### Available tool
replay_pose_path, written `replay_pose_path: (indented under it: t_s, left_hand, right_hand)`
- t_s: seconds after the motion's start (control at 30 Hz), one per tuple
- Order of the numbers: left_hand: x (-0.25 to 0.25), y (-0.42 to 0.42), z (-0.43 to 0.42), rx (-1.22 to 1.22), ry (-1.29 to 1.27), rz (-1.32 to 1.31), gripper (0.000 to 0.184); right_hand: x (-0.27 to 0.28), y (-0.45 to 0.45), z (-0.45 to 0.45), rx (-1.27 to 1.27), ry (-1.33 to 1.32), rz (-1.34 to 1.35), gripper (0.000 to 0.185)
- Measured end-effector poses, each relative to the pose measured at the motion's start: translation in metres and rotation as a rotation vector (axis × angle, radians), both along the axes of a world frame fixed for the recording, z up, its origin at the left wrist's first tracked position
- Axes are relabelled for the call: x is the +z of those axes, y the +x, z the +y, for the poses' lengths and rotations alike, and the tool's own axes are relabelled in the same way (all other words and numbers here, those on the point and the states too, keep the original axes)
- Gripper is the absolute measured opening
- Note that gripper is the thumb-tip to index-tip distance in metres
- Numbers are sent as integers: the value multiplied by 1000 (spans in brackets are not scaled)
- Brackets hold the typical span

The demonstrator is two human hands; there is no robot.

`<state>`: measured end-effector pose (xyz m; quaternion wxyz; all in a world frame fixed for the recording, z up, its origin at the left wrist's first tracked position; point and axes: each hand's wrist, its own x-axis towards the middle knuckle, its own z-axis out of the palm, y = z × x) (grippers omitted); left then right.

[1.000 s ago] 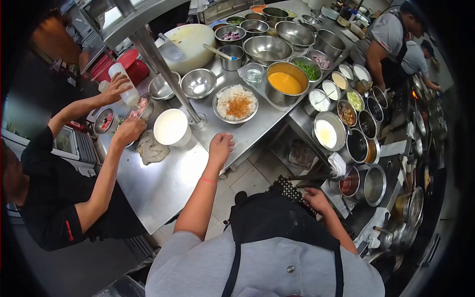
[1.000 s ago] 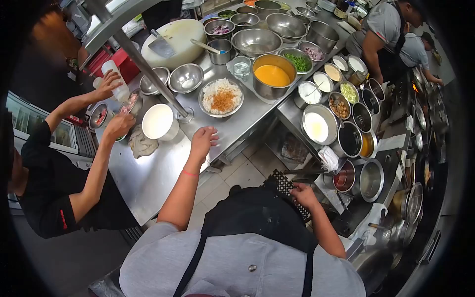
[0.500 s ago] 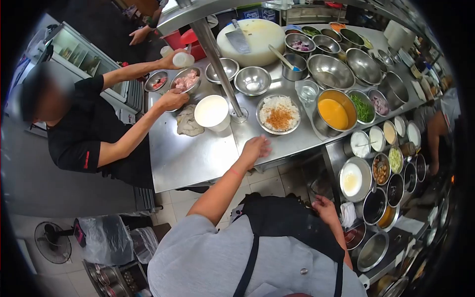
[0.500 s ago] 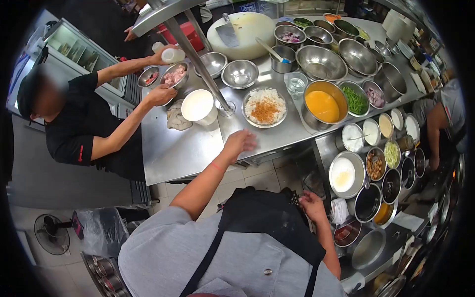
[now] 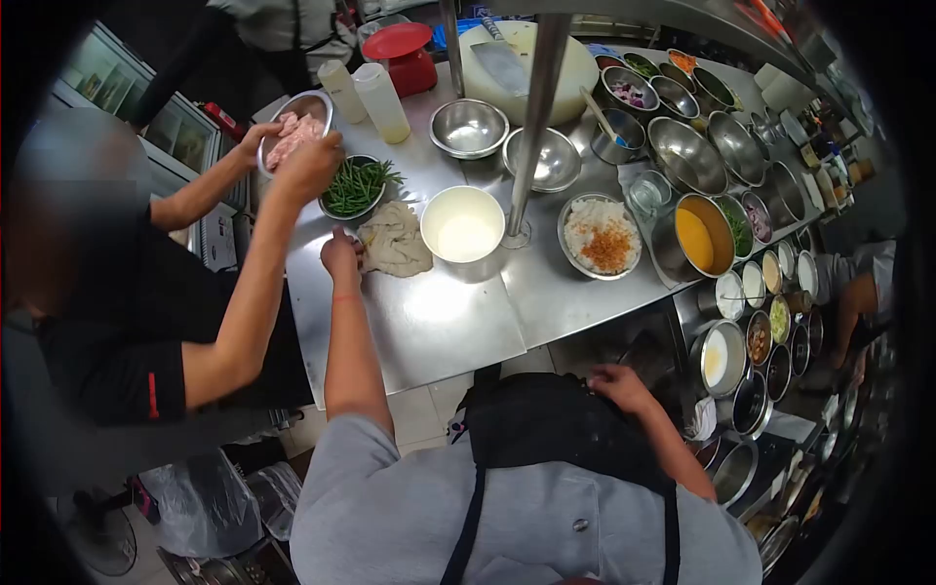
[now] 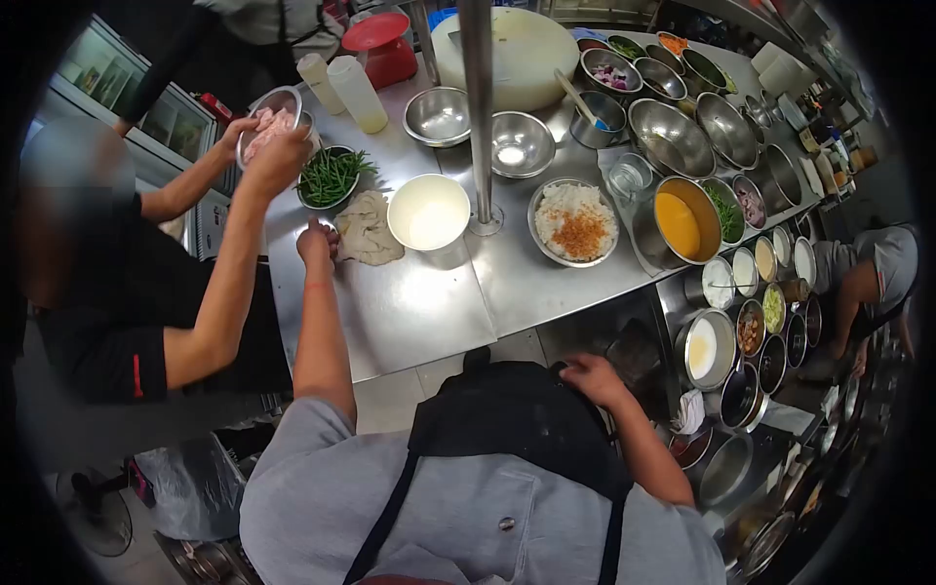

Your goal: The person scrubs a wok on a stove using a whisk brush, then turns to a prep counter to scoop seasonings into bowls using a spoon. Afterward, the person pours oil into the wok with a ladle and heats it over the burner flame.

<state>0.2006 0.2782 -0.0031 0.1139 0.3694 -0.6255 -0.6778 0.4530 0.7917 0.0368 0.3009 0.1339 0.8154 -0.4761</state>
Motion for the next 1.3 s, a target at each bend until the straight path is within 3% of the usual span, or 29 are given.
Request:
replay_pose_path:
  t_s: [0.1,0.23,0.3,0.4,0.57,0.67,0.77,0.8,0.87,0.93,0.97,1.0,1.1,1.17,1.3]
  left_hand:
    - [-5,-40,-5,47,-62,40,41]
    - [2,-40,-12,32,6,27,23]
    - [8,-14,-16,106,74,218,20]
    - [7,57,-25,66,-119,231,20]
    - [12,188,3,-125,-73,43,22]
    - [22,219,45,-147,78,-46,24]
    - [-15,236,38,-355,14,-7,22]
    - [-2,237,37,-350,0,-18,22]
    - [35,227,48,-409,-183,-314,29]
    - [35,229,36,-398,-931,-30,29]
    - [53,224,37,-313,-911,-79,29]
    - [66,217,41,-264,-887,74,26]
    - [97,197,89,-505,-317,477,25]
    - [103,190,141,-745,-50,478,30]
    - [104,180,226,-1239,205,277,39]
  right_hand:
    - [-1,-23,-36,180,68,54,47]
    - [11,-44,-71,301,110,116,49]
    - [16,-46,-78,276,97,74,48]
    - [15,-43,-73,221,90,70,48]
    - [2,-26,-57,181,90,-14,49]
    - [0,-19,-54,242,116,60,47]
    - [-4,-9,-50,213,76,92,46]
    - [-12,-5,-46,198,50,72,47]
    - [-10,3,-47,166,59,52,46]
    - [-13,14,-33,113,106,55,46]
    - [-16,19,-26,52,135,62,46]
    - [-17,25,-22,65,163,98,47]
    - [-2,42,-16,24,217,87,46]
    - [4,54,-9,-5,224,64,45]
    - [27,59,16,-133,175,105,33]
